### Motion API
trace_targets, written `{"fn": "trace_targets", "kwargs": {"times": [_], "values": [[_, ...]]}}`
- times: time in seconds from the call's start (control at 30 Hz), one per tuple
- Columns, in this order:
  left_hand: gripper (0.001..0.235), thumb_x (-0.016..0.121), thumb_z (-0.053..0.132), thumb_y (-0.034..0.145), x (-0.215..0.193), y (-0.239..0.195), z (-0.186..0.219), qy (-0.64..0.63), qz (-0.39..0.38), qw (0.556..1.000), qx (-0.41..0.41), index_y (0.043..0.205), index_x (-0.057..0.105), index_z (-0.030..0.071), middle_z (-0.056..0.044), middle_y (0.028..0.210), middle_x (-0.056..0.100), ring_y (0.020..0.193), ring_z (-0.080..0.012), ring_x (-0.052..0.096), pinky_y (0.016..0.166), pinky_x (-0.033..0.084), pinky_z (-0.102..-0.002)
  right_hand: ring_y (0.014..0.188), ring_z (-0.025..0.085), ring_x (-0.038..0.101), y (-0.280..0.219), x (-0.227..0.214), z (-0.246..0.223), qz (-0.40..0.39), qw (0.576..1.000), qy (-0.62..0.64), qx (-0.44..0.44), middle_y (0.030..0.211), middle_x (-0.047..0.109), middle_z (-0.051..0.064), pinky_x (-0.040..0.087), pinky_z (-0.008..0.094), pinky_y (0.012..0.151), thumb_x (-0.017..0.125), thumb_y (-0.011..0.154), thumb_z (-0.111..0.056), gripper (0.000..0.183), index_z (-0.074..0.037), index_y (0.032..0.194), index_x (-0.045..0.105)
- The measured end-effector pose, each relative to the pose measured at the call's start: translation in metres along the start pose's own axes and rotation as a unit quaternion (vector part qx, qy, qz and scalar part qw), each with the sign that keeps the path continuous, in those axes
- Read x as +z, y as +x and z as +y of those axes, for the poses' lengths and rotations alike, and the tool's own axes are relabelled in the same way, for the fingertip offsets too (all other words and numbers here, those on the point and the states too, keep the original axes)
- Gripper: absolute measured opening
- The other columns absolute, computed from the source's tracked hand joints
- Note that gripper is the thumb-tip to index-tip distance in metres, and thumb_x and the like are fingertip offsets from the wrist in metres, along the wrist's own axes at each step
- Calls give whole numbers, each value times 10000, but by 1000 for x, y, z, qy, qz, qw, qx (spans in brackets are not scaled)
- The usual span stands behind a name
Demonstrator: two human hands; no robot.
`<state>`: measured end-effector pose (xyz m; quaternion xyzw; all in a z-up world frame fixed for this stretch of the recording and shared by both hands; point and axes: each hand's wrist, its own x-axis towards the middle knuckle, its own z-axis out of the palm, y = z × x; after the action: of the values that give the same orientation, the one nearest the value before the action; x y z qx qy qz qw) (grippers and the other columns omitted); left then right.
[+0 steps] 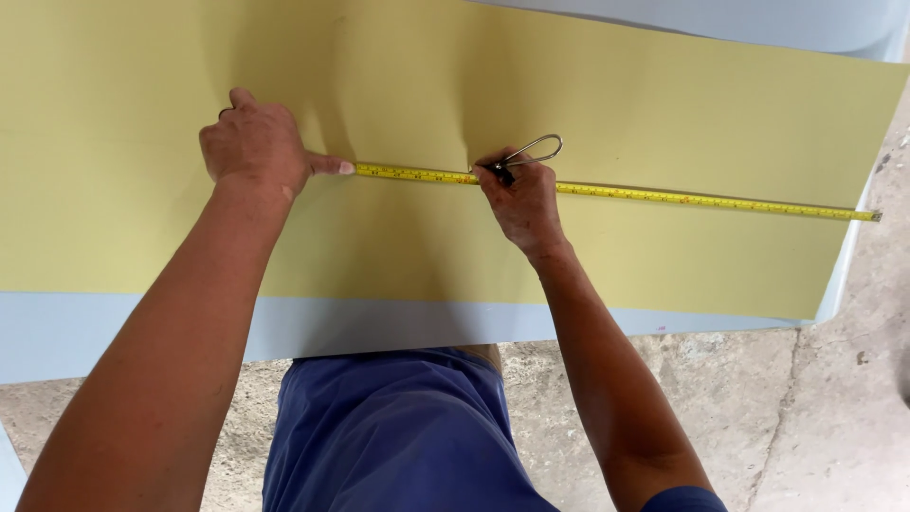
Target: Measure and mark a sheet of yellow material using a tape measure and a metal scribe.
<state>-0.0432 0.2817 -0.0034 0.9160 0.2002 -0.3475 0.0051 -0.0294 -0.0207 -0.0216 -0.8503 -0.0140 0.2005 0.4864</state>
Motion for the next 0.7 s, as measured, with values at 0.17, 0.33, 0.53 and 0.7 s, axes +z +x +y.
{"fn": "trace_targets", "kwargs": {"times": [0.17, 0.33, 0.53, 0.7], "values": [[924, 784, 899, 518, 0, 1, 0, 2, -11, 1000, -2, 875, 751, 47, -111, 1163, 561, 985, -281, 651, 762, 541, -424, 642, 53, 492, 0, 0, -2, -7, 1000, -21, 17, 703, 605, -20, 461, 245, 589, 722, 965, -89, 72, -21, 946, 707], [923, 781, 897, 524, 0, 2, -1, 5, -14, 1000, -1, 880, 753, 46, -108, 1153, 560, 984, -276, 650, 758, 541, -422, 647, 52, 485, 0, 2, -3, -14, 1000, -13, 13, 705, 597, -20, 451, 249, 586, 721, 965, -84, 75, -16, 939, 703], [918, 786, 885, 522, 2, 1, -1, 0, -6, 1000, 1, 914, 754, 55, -109, 1148, 553, 999, -279, 644, 776, 541, -432, 633, 57, 503, 1, 4, -2, 34, 998, -51, 0, 688, 610, -16, 463, 247, 592, 727, 956, -91, 73, -18, 948, 722], [978, 807, 887, 499, 5, 6, -1, -2, 15, 1000, 4, 985, 733, 42, -130, 1162, 548, 1010, -301, 632, 779, 536, -445, 660, 52, 496, 3, 4, -7, 13, 1000, -3, 5, 722, 606, -21, 458, 249, 599, 722, 966, -121, 117, -6, 952, 713]]}}
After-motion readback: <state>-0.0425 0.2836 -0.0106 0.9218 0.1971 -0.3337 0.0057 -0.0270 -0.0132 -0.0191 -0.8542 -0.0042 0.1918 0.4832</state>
